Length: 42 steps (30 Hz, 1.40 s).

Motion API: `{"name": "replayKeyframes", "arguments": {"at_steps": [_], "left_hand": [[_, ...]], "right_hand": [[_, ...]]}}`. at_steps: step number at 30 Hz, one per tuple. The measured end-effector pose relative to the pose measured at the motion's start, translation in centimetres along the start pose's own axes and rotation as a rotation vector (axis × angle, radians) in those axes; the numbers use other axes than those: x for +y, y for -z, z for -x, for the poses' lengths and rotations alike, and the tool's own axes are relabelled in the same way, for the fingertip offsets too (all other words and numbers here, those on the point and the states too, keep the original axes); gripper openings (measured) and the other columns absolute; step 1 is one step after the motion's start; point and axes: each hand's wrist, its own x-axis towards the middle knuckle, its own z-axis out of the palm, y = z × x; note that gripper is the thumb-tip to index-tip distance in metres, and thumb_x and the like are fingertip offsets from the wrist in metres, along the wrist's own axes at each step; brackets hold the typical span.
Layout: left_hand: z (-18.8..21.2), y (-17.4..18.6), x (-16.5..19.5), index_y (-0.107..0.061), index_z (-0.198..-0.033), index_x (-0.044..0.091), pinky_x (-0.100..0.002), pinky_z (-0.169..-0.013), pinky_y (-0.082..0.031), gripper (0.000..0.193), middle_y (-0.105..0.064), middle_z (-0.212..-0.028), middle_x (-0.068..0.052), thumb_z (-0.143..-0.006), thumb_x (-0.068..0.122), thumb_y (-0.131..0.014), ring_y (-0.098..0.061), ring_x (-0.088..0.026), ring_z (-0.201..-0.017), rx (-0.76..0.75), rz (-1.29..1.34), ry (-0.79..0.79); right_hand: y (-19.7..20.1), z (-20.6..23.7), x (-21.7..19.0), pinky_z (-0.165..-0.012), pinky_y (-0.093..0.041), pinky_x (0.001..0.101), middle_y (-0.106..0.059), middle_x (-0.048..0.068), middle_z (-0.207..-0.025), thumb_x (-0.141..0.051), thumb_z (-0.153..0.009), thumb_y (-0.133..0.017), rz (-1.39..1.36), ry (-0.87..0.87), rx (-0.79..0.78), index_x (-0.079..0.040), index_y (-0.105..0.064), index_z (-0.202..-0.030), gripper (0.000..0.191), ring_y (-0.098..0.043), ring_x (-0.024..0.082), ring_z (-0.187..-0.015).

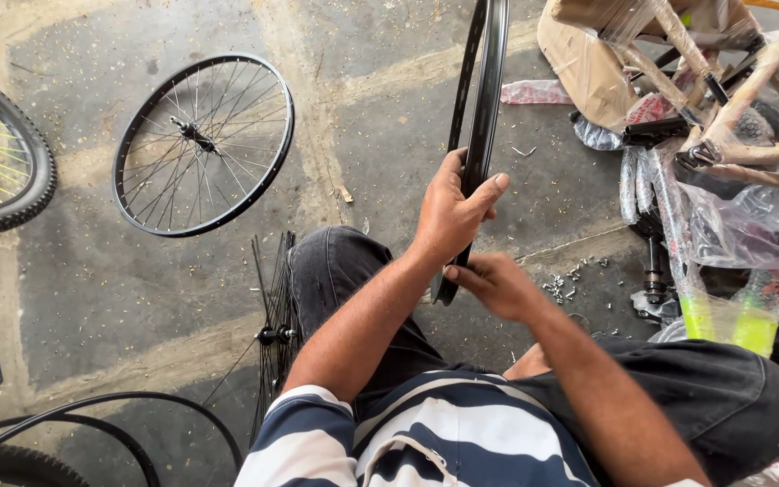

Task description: The person sits on the floor lacing a bicycle wheel, threading spokes through the hub and inserting them into the rim, twisting spoke nipples by hand to secure them. They turn the wheel as they work, hold the rim upright to check spoke placement, and continue threading spokes around the wheel.

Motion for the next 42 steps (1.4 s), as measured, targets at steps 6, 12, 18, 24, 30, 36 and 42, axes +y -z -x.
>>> {"name": "replayKeyframes", "arguments": {"at_steps": [6, 12, 18, 24, 30, 36, 42], "left_hand": [[0.3, -0.5, 0.5, -0.055, -0.132, -0.001, -0.025, -0.056, -0.053, 0.055, -0.061, -0.077, 0.002, -0.092, 0.031, -0.075, -0.06, -0.006, -0.064, 0.003, -0.04, 0.005], [0.2, -0.3, 0.3, -0.055, -0.131, 0.0, -0.025, -0.056, -0.053, 0.055, -0.061, -0.076, 0.001, -0.092, 0.034, -0.075, -0.062, -0.006, -0.064, -0.009, -0.055, 0.019], [0.2, -0.1, 0.3, -0.055, -0.127, 0.0, -0.026, -0.056, -0.054, 0.053, -0.062, -0.077, 0.0, -0.092, 0.034, -0.075, -0.063, -0.007, -0.065, -0.007, -0.037, 0.02], [0.2, 0.0, 0.2, -0.056, -0.125, 0.0, -0.026, -0.057, -0.054, 0.052, -0.061, -0.077, 0.0, -0.092, 0.035, -0.075, -0.063, -0.007, -0.065, 0.008, -0.071, 0.029], [0.2, 0.7, 0.1, -0.054, -0.128, 0.0, -0.026, -0.058, -0.055, 0.054, -0.062, -0.079, 0.0, -0.092, 0.035, -0.075, -0.064, -0.007, -0.066, -0.008, -0.031, 0.005], [0.3, 0.6, 0.3, -0.055, -0.128, 0.0, -0.026, -0.058, -0.056, 0.055, -0.061, -0.079, 0.001, -0.091, 0.035, -0.075, -0.064, -0.007, -0.066, 0.008, -0.03, 0.023], [0.3, 1.0, 0.1, -0.054, -0.129, 0.0, -0.026, -0.057, -0.055, 0.055, -0.062, -0.079, 0.0, -0.092, 0.035, -0.074, -0.064, -0.007, -0.066, 0.01, -0.033, 0.021]], "right_hand": [[-5.0, -1.3, 0.8, -0.092, -0.051, 0.0462, -0.071, 0.014, -0.111, -0.057, -0.081, -0.075, 0.226, 0.194, 0.006, -0.013, -0.074, -0.109, 0.053, -0.066, 0.035, -0.108], [-6.1, -1.0, 2.2, -0.084, -0.054, 0.0444, -0.075, 0.014, -0.099, -0.056, -0.092, -0.064, 0.098, 0.005, -0.057, -0.013, -0.077, -0.109, 0.048, -0.07, 0.031, -0.094], [0.5, 0.0, 0.0, -0.079, -0.057, 0.0415, -0.081, 0.01, -0.093, -0.049, -0.086, -0.07, -0.004, 0.102, 0.017, -0.01, -0.078, -0.106, 0.045, -0.074, 0.022, -0.086], [-6.6, -1.1, 0.8, -0.09, -0.053, 0.0447, -0.074, 0.016, -0.113, -0.049, -0.087, -0.073, 0.146, 0.169, 0.078, -0.01, -0.072, -0.118, 0.05, -0.069, 0.035, -0.108], [-2.2, -0.7, -1.1, -0.087, -0.055, 0.0441, -0.079, 0.015, -0.102, -0.057, -0.089, -0.067, 0.059, -0.117, -0.015, -0.015, -0.08, -0.111, 0.049, -0.072, 0.032, -0.099], [-0.7, -0.1, -1.2, -0.084, -0.057, 0.0417, -0.079, 0.012, -0.096, -0.058, -0.074, -0.077, 0.188, 0.147, 0.075, -0.013, -0.078, -0.102, 0.053, -0.075, 0.028, -0.092], [-8.0, -1.9, 2.4, -0.086, -0.053, 0.0457, -0.073, 0.015, -0.11, -0.049, -0.089, -0.072, 0.2, 0.167, 0.114, -0.012, -0.074, -0.116, 0.046, -0.068, 0.036, -0.101]]}}
